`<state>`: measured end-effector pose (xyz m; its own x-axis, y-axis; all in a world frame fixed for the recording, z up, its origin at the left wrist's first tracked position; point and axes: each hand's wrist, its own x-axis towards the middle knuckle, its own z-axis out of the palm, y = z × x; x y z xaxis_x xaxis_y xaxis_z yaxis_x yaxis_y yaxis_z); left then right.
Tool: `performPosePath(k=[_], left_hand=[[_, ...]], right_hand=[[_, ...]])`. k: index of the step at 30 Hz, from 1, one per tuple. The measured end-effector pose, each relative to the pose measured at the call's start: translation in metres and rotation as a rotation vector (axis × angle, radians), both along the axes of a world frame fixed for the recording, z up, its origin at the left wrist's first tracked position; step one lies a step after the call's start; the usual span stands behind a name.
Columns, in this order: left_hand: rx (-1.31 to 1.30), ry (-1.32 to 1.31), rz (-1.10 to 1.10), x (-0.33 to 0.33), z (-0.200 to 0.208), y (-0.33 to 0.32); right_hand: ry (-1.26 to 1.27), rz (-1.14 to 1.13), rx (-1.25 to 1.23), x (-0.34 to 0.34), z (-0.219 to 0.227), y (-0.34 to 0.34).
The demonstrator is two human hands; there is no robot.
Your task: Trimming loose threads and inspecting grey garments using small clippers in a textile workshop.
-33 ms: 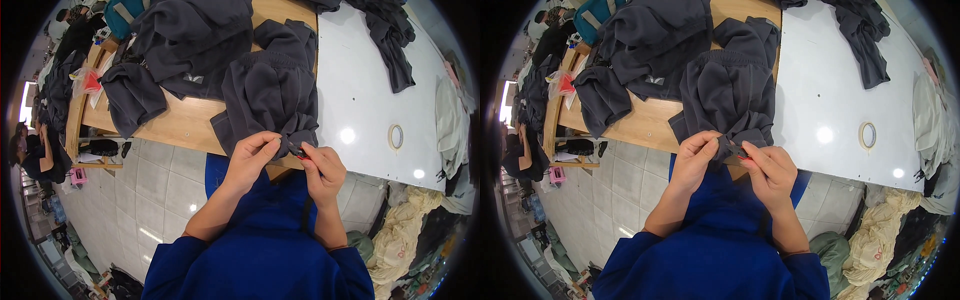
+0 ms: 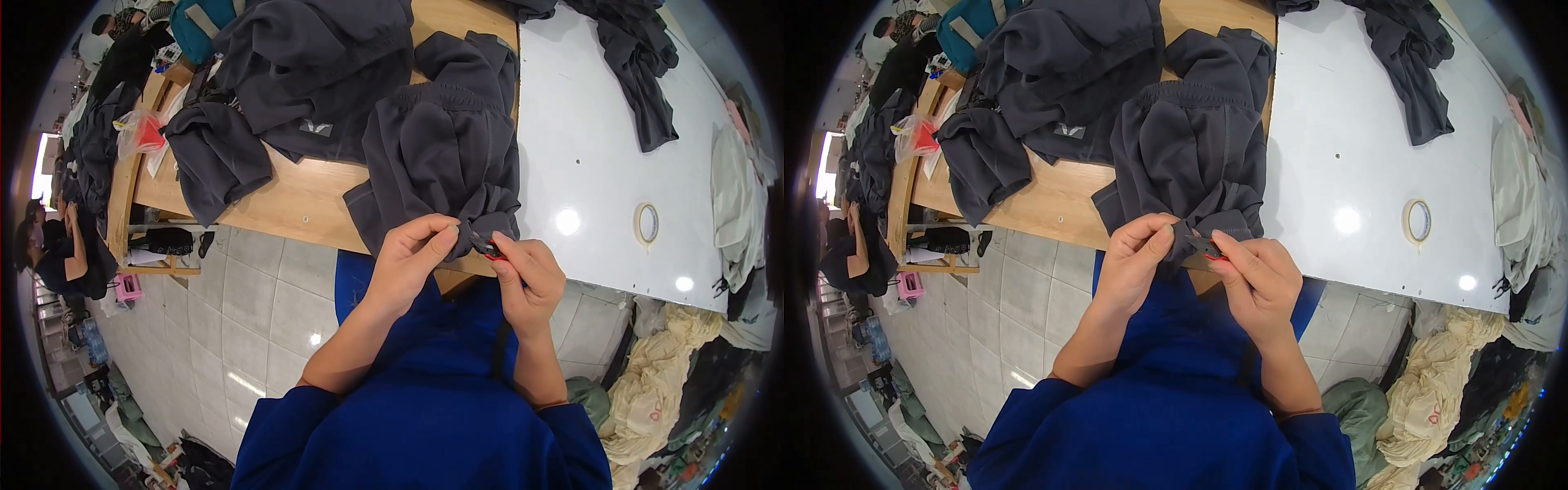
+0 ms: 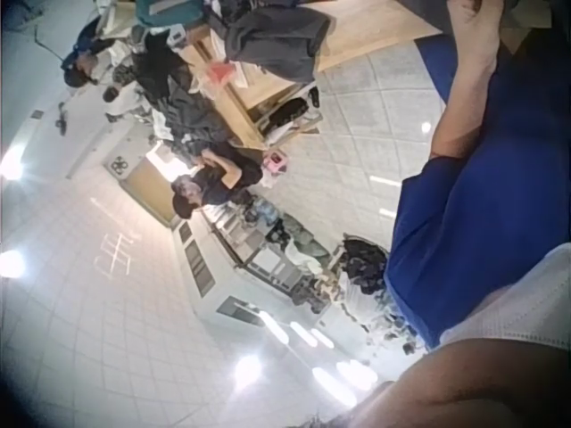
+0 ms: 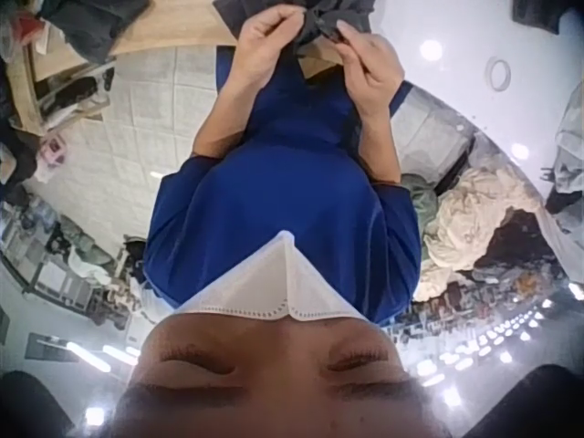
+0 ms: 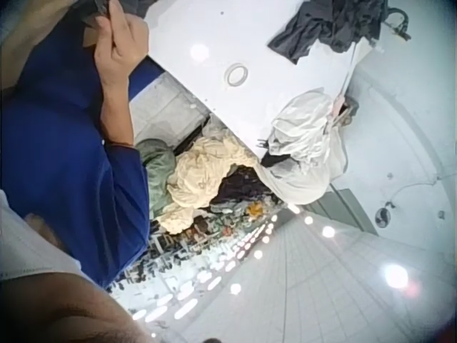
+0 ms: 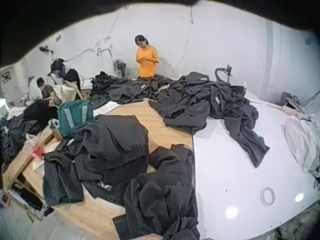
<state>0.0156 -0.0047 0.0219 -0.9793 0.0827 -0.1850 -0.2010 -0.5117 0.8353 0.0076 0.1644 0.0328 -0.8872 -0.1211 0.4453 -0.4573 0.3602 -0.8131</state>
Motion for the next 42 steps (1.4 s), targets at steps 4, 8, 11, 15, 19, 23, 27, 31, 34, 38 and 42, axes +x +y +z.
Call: performPosePath(k=[4, 8, 11, 15, 19, 23, 27, 31, 34, 38, 42], left_hand=[[0.000, -0.005, -0.011, 0.000, 0.000, 0.000], [-0.004, -0.005, -0.001, -0.001, 0.003, 0.000], [-0.078, 0.053, 0.007, -0.006, 0.004, -0.001], [-0.100, -0.023, 0.074, -0.018, 0.004, -0.016], [-0.189, -0.046, 0.060, -0.035, 0.000, -0.028], [-0.256, -0.075, 0.069, -0.038, -0.007, -0.031], [-0.274, -0.053, 0.068, -0.035, -0.012, -0.036], [-0.305, -0.105, 0.061, -0.031, -0.012, -0.038], [-0.557, 0.053, -0.075, -0.023, -0.001, -0.040], [-0.482, 0.129, 0.534, -0.007, 0.000, -0.073], [-0.381, 0.699, 0.158, 0.002, 0.008, -0.113]], right_hand=[[0.023, -0.007, 0.013, 0.000, -0.002, 0.000], [-0.100, -0.025, -0.091, 0.004, -0.001, 0.000], [-0.212, -0.056, -0.370, 0.001, -0.001, -0.009], [-0.358, -0.129, -0.222, -0.008, -0.008, -0.018], [-0.414, -0.061, -0.209, -0.018, -0.033, -0.009], [-0.514, -0.102, -0.295, -0.024, -0.038, -0.011], [-0.502, -0.073, -0.368, -0.021, -0.039, -0.012], [-0.488, -0.021, -0.346, -0.015, -0.037, -0.007], [-0.438, 0.081, -0.278, -0.014, -0.029, -0.004], [-0.525, 0.051, -0.415, -0.010, -0.032, 0.007], [-0.696, -0.132, -0.542, -0.023, -0.037, 0.018]])
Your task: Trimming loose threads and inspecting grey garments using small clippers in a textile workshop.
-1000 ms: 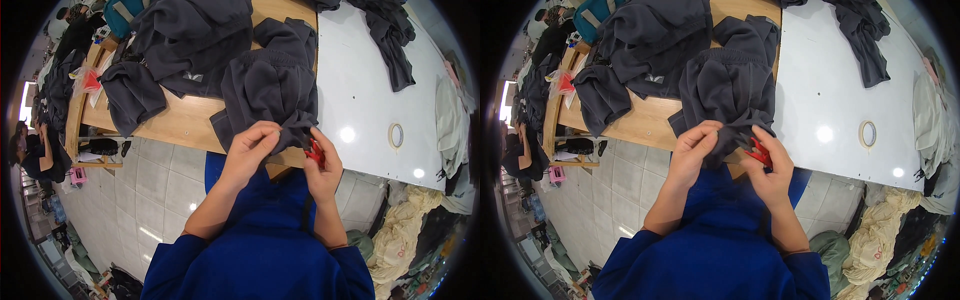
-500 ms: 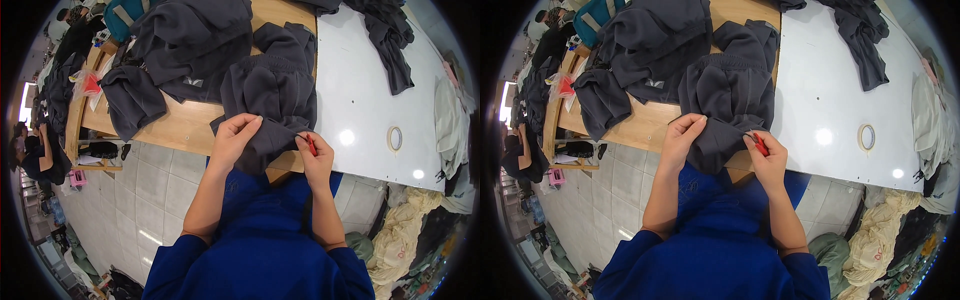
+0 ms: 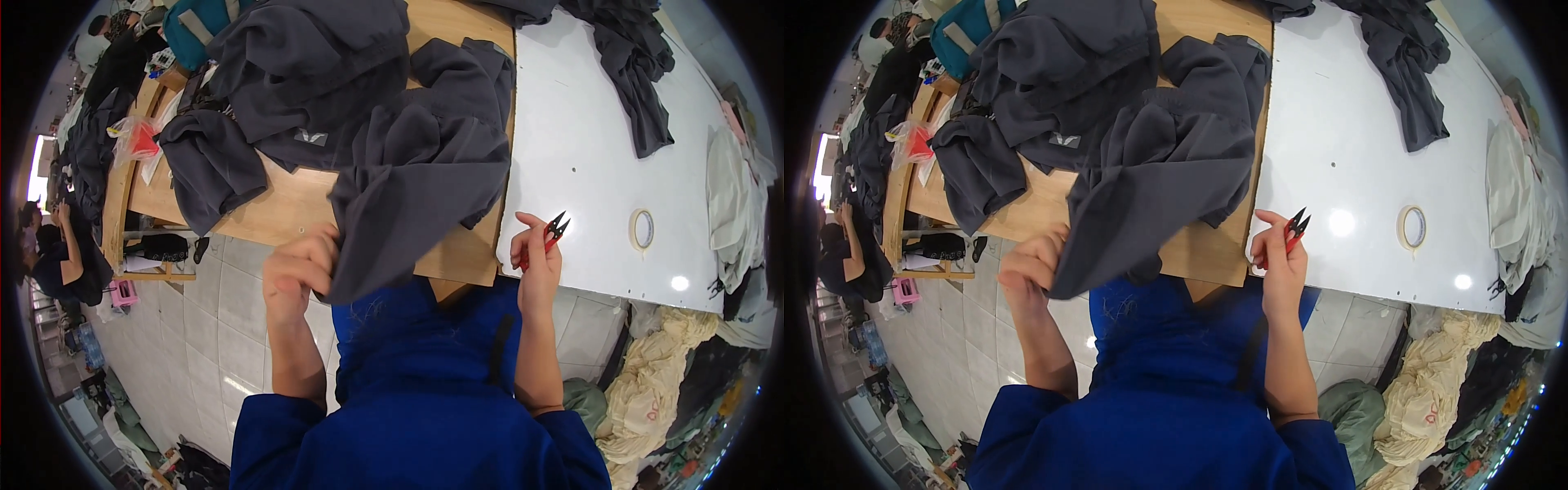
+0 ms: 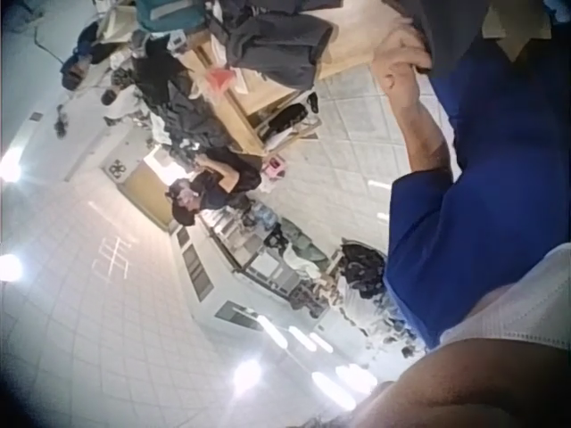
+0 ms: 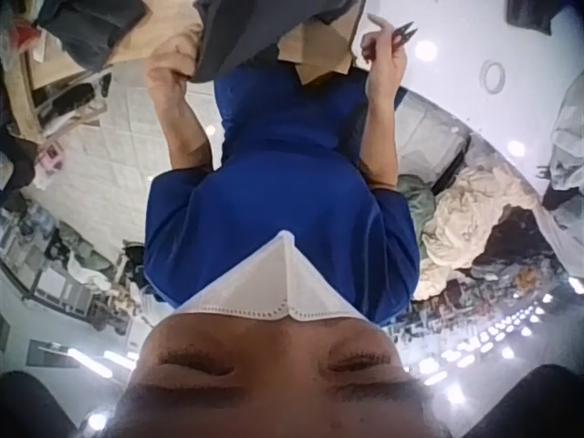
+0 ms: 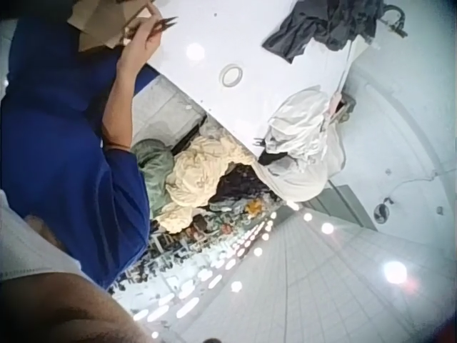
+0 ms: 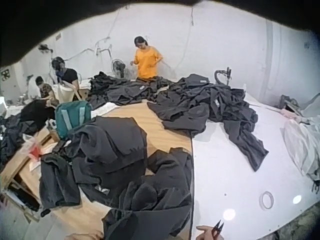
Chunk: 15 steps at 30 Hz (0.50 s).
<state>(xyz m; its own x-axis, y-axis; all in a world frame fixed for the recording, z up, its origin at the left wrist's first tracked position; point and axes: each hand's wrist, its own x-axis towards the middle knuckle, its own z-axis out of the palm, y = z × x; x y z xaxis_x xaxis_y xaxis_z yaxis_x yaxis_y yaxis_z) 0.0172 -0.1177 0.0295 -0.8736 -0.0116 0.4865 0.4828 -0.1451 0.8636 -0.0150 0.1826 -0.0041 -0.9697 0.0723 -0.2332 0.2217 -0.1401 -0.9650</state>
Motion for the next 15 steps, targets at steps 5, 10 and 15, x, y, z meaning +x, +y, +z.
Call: performPosePath(k=[5, 10, 15], left_hand=[[-0.019, -0.294, 0.269, 0.005, -0.001, -0.007], [-0.057, -0.519, 0.311, 0.001, -0.015, 0.022], [-0.334, -0.548, 0.061, -0.011, -0.024, 0.054]], right_hand=[[-0.138, 0.007, -0.009, -0.006, -0.002, -0.005], [-0.109, 0.114, 0.043, -0.005, -0.010, -0.016], [-0.216, 0.224, 0.079, -0.003, -0.001, -0.023]])
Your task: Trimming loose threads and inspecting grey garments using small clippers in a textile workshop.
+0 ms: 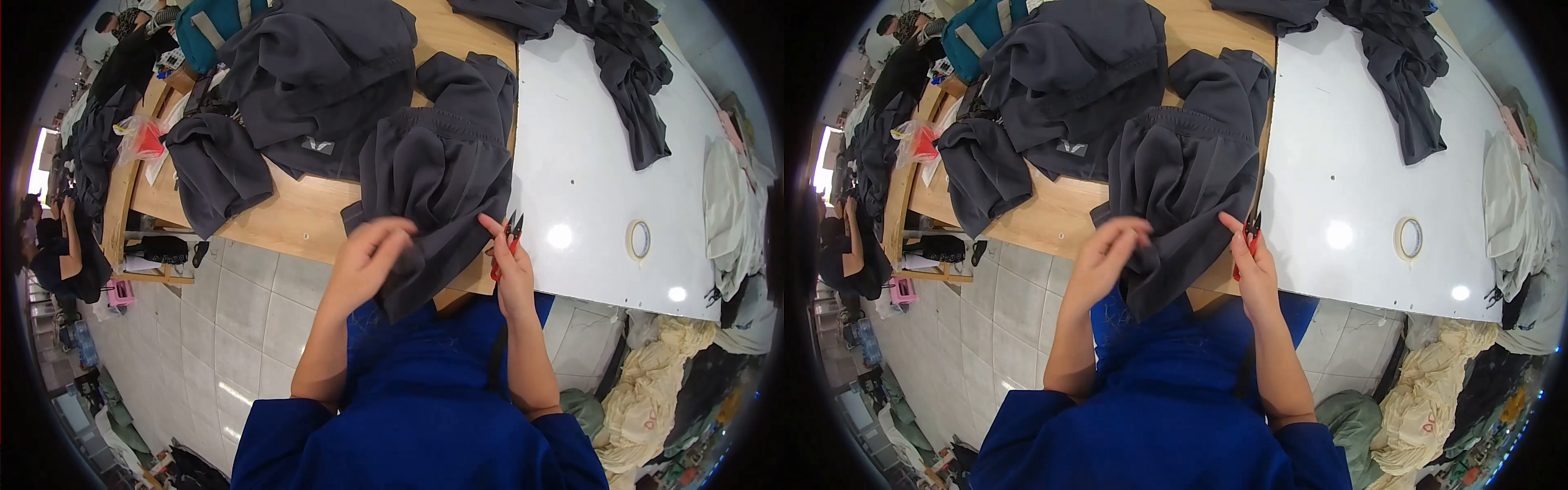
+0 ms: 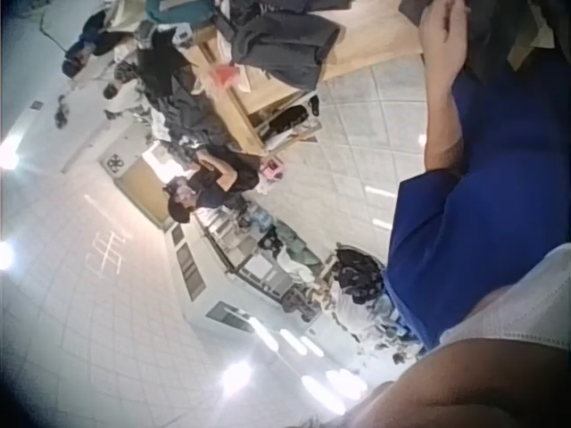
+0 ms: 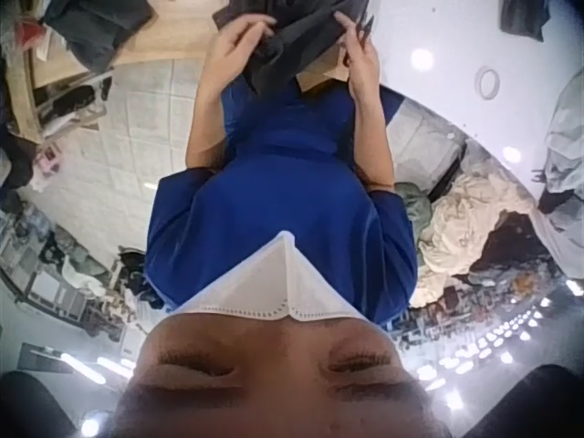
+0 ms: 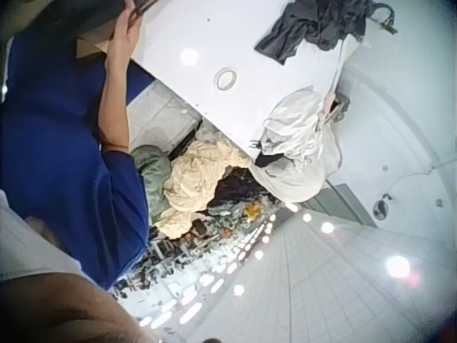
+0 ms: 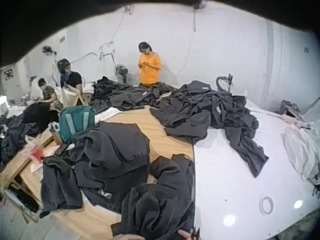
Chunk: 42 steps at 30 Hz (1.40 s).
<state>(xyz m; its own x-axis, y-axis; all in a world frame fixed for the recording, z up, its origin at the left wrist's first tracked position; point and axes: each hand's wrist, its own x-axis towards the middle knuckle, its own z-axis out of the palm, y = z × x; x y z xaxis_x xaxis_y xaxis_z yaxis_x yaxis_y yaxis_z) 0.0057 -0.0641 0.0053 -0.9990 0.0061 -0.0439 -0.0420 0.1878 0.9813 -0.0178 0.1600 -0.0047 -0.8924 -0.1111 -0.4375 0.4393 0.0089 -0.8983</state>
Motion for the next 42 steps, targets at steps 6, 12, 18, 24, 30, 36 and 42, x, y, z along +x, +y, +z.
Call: performPosePath(k=[6, 12, 18, 24, 30, 36, 42], left_hand=[[-0.015, -0.143, -0.995, 0.008, 0.020, -0.003], [0.357, -0.211, -0.034, -0.001, 0.005, -0.008], [0.142, -0.242, 0.059, -0.015, -0.011, 0.014], [0.837, -0.345, 0.085, -0.013, -0.011, 0.017], [0.648, -0.342, 0.262, -0.002, -0.026, -0.014], [0.695, -0.415, 0.496, 0.026, -0.042, -0.055], [1.024, -0.192, 0.613, 0.040, -0.046, -0.080]], right_hand=[[0.046, -0.166, -0.288, 0.002, -0.013, 0.006], [0.077, -0.152, -0.382, 0.009, -0.013, 0.006], [0.109, -0.042, -0.231, 0.011, -0.002, -0.001], [0.766, 0.483, 0.165, 0.016, 0.010, -0.024], [0.851, 0.840, 0.212, 0.026, 0.015, -0.047], [0.662, 0.813, 0.056, 0.019, 0.005, -0.039], [0.957, 0.401, 0.814, -0.001, -0.002, -0.016]])
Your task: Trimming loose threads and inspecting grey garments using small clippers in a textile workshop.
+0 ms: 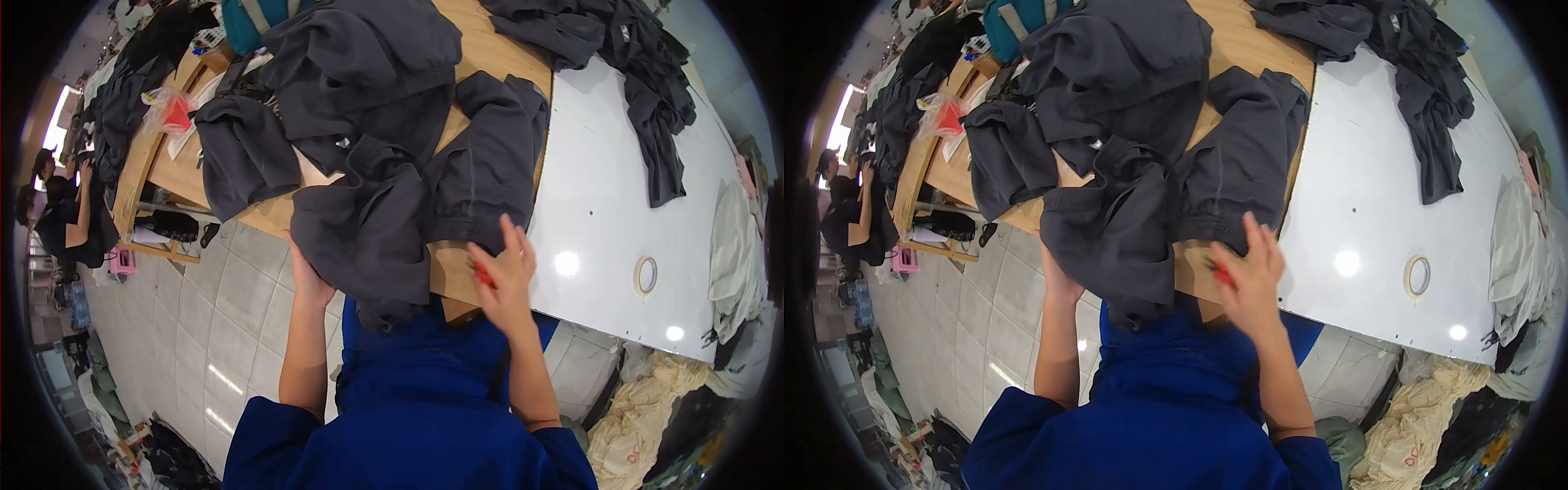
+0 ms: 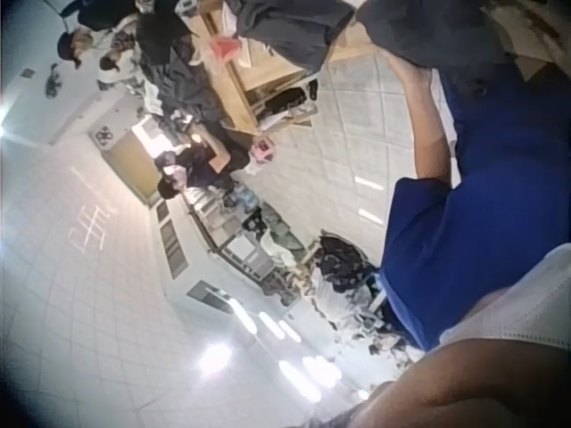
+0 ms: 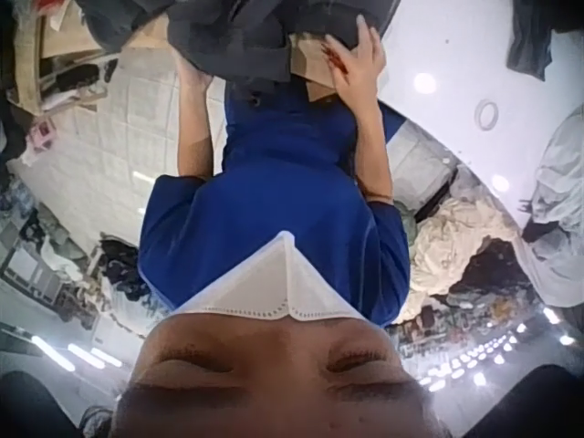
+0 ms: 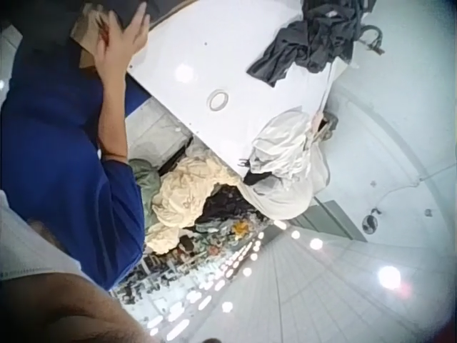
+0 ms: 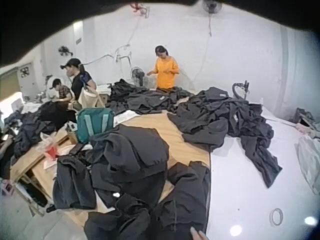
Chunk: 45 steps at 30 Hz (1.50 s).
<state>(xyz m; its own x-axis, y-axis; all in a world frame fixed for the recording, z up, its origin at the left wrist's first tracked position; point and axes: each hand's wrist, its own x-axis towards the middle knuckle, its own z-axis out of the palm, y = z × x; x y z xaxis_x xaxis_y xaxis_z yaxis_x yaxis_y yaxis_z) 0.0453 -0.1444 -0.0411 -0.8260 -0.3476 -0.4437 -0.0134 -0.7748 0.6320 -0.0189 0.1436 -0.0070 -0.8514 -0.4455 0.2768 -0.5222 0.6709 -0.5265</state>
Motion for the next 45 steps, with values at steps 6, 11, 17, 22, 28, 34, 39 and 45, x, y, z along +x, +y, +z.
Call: performPosePath(k=[6, 11, 17, 22, 28, 34, 39, 45], left_hand=[[0.077, 0.237, -0.154, 0.005, 0.002, -0.003], [-0.120, 0.044, -0.221, -0.013, 0.024, -0.002], [0.045, 0.205, -0.326, -0.048, 0.063, 0.000], [-0.257, 0.320, -0.461, -0.125, 0.159, 0.010], [-0.279, 0.902, -0.332, -0.237, 0.281, -0.011], [-0.272, 0.650, -0.151, -0.244, 0.240, -0.038], [-0.019, 0.351, -0.072, -0.234, 0.089, -0.029], [0.044, 0.366, -0.050, -0.193, 0.045, -0.001]], right_hand=[[-0.062, -0.169, 0.027, -0.042, -0.030, 0.035], [-0.197, -0.340, -0.177, -0.052, -0.044, 0.055], [0.002, -0.324, -0.075, -0.040, -0.063, 0.063], [0.024, -0.313, -0.002, -0.038, -0.058, 0.054], [0.044, -0.364, 0.038, -0.034, -0.058, 0.055], [0.020, -0.374, 0.001, -0.038, -0.060, 0.053], [0.021, -0.373, 0.014, -0.039, -0.059, 0.054], [0.031, -0.368, 0.025, -0.039, -0.059, 0.051]])
